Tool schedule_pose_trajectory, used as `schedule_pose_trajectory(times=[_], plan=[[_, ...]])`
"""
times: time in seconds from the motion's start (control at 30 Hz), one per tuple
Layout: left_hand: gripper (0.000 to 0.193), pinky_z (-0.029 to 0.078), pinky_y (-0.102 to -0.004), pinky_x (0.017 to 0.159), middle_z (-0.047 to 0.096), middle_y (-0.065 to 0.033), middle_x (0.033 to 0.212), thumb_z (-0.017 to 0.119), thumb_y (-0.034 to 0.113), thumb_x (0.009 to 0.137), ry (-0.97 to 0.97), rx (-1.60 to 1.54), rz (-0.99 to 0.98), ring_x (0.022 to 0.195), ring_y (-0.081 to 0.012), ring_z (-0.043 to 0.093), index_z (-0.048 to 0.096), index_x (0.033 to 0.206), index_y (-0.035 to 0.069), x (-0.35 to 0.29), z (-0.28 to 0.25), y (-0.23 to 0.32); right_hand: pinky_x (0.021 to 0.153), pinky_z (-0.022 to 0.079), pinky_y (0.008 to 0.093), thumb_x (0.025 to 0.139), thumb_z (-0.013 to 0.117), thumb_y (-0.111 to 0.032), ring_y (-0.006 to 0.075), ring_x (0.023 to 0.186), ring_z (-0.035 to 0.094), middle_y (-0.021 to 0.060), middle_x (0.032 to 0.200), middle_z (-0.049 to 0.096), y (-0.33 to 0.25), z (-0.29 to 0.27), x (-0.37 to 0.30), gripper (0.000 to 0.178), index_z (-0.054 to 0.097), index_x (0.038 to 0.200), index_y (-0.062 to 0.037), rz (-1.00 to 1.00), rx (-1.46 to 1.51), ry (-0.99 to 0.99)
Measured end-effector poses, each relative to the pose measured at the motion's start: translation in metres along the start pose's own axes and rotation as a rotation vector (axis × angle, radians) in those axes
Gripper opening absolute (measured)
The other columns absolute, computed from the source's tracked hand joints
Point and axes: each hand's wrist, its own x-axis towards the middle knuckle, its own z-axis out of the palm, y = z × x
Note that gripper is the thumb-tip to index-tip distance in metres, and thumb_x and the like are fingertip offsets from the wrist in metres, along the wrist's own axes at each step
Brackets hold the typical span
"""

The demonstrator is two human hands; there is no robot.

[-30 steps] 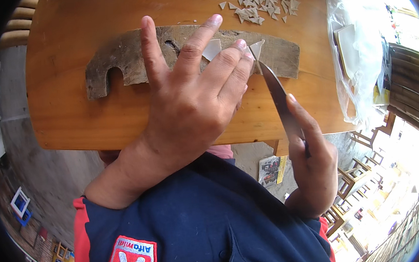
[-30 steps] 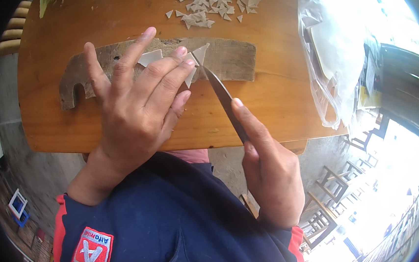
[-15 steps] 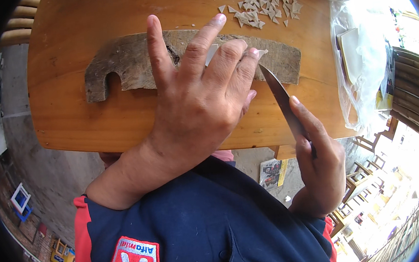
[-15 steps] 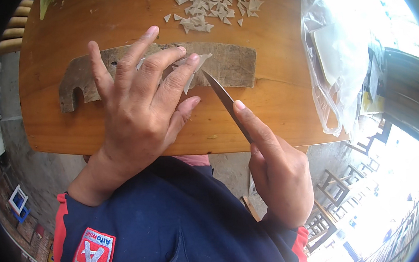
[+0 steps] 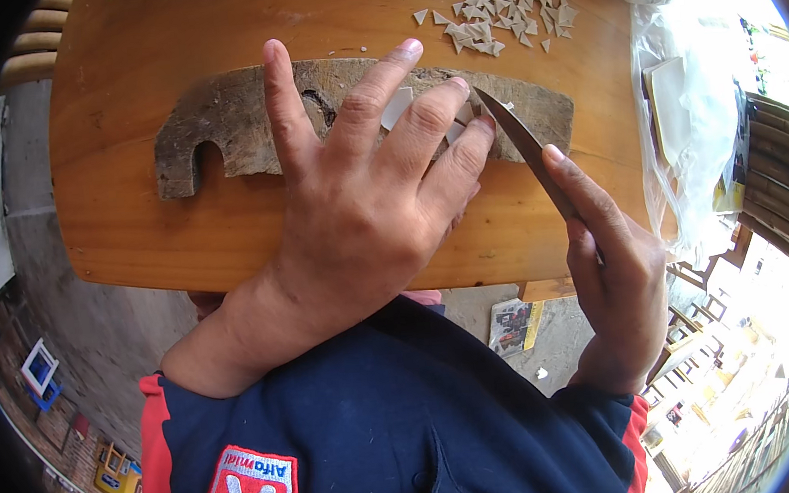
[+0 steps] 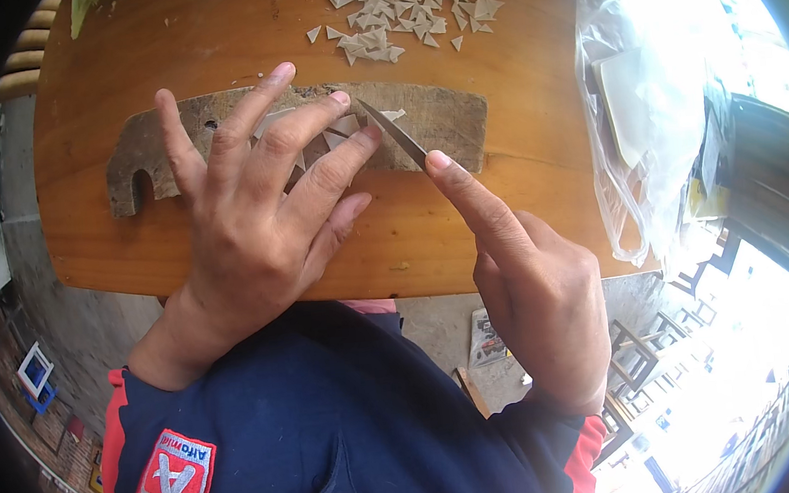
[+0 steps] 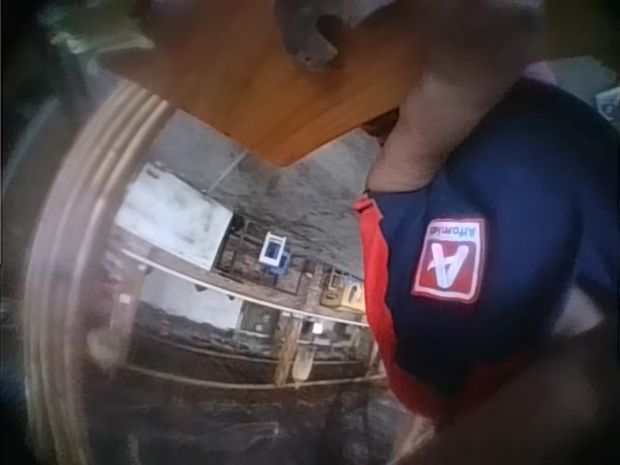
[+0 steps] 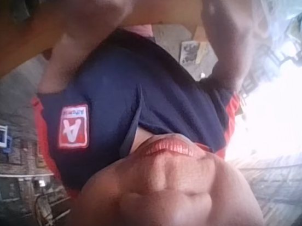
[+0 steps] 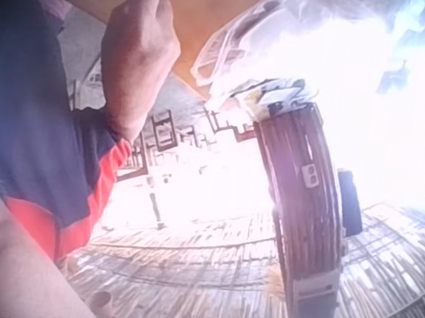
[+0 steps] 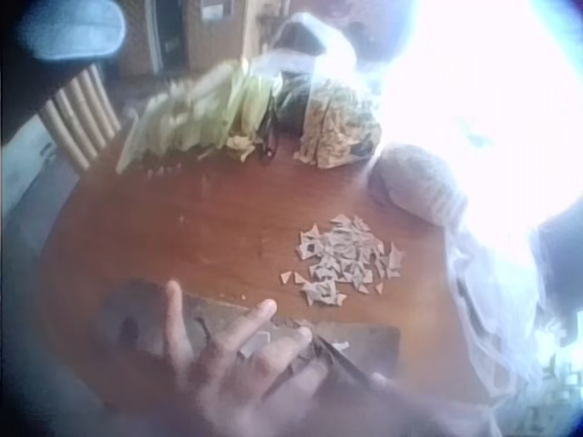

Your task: The person uses a knife to cut small triangular pieces from a flat sheet of material on a wooden table. The person holds the sheet with the left hand and slices off pieces with the right hand, accumulating a pile of cut triangles on the table.

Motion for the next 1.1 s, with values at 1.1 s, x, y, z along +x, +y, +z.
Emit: schedule_pose_trajectory(times=[1.1], plan=[[0.038,0.008,-0.0748,0.117,0.061,-0.0019,0.131,0.079,0.026,0.080,-0.006,0.007,-0.012,0.138,-0.0297,0.047,0.076,0.117,0.023,0.002,0.001,-0.001,0.074,0.055,0.0347,0.082,0.053,0.018,0.0274,0.080,0.072,0.0195,0.111,0.074,-0.002,0.002,0.008,0.065,0.061,0.141,-0.0075,-0.084,-0.108,-0.030]])
